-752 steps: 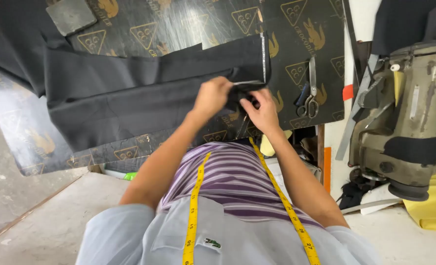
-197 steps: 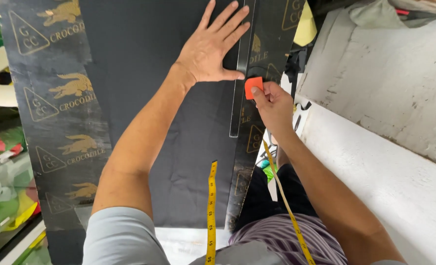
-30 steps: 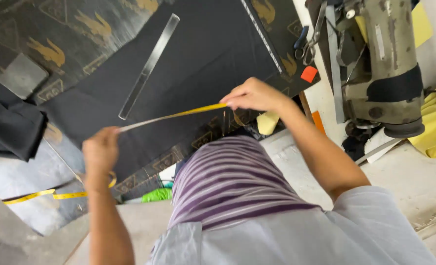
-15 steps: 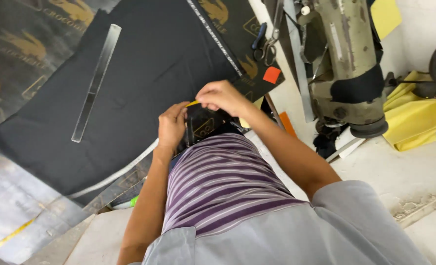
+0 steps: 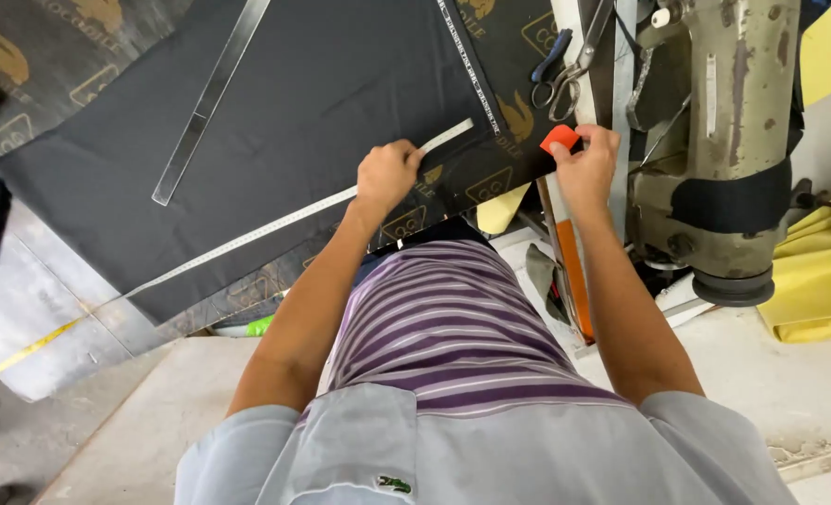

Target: Measuring, marking, and cutting black fabric pieces on a cutting table in a sewing factory.

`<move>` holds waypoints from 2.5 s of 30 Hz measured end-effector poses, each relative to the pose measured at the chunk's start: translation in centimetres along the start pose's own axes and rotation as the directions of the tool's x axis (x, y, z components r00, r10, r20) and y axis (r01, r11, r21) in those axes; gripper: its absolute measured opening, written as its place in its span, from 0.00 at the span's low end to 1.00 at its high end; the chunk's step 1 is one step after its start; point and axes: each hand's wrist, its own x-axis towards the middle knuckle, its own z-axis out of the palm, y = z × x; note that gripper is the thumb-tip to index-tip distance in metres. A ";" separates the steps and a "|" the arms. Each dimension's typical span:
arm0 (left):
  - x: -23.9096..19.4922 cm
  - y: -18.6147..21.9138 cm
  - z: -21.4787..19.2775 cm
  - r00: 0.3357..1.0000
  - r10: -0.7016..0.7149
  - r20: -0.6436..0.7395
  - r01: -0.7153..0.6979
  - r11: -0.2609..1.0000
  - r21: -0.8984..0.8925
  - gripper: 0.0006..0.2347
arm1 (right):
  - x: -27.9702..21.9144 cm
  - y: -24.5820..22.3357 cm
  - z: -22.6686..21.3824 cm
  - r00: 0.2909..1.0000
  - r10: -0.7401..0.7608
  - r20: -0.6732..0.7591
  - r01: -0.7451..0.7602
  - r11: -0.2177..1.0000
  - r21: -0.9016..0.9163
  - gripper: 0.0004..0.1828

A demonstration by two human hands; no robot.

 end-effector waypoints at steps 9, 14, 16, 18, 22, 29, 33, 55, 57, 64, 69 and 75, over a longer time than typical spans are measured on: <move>2.4 2.7 1.3 0.999 0.038 -0.013 -0.037 0.998 0.051 0.12 | 0.4 0.7 0.4 1.000 0.005 0.000 -0.005 1.000 0.024 0.25; -0.6 4.5 -1.3 0.988 0.155 -0.024 -0.152 0.985 0.087 0.16 | -0.2 -0.6 0.3 1.000 -0.014 0.018 0.013 0.999 0.032 0.29; -1.0 3.4 -0.7 0.907 0.391 -0.154 -0.340 0.899 0.277 0.08 | -0.6 -1.2 0.1 1.000 -0.017 -0.020 0.018 0.998 0.063 0.30; -0.6 2.7 -0.2 0.886 0.435 -0.160 -0.391 0.887 0.246 0.07 | -0.6 -0.3 0.7 1.000 -0.003 -0.024 0.005 0.996 0.094 0.26; 0.5 2.3 0.6 0.992 0.127 0.026 -0.126 0.991 -0.051 0.15 | -1.0 0.3 2.4 0.990 0.088 0.110 -0.129 0.877 0.464 0.14; 2.4 2.6 1.8 0.994 0.015 0.110 -0.022 0.997 0.068 0.15 | -3.7 -8.3 3.2 0.969 -0.045 0.242 -0.140 0.708 0.692 0.06; 2.1 3.3 1.2 0.993 0.009 0.116 -0.017 0.998 0.067 0.16 | -3.9 -9.0 4.7 0.888 -0.438 0.140 0.377 0.868 0.323 0.05; -12.5 -26.8 -11.1 0.990 0.031 0.136 -0.045 0.993 0.105 0.17 | -3.8 -8.4 7.5 0.879 -0.405 0.252 0.456 0.869 -0.192 0.05; -17.5 -32.8 -15.4 0.986 -0.107 0.128 0.108 0.994 -0.001 0.14 | -3.8 -8.7 7.8 0.886 -0.386 0.256 0.438 0.877 -0.196 0.05; -25.0 -39.7 -22.9 0.912 -0.336 0.236 0.370 0.922 -0.117 0.15 | -6.0 -13.1 7.8 0.930 -0.169 0.326 0.251 0.940 -0.230 0.09; -24.2 -40.4 -21.5 0.901 -0.385 0.202 0.388 0.921 0.026 0.17 | -5.5 -13.4 9.1 0.948 -0.117 0.296 0.199 0.944 -0.264 0.07; -24.3 -40.8 -20.4 0.907 -0.397 0.140 0.401 0.916 -0.002 0.20 | -3.2 -11.1 10.7 0.990 -0.022 0.139 0.027 0.999 -0.033 0.07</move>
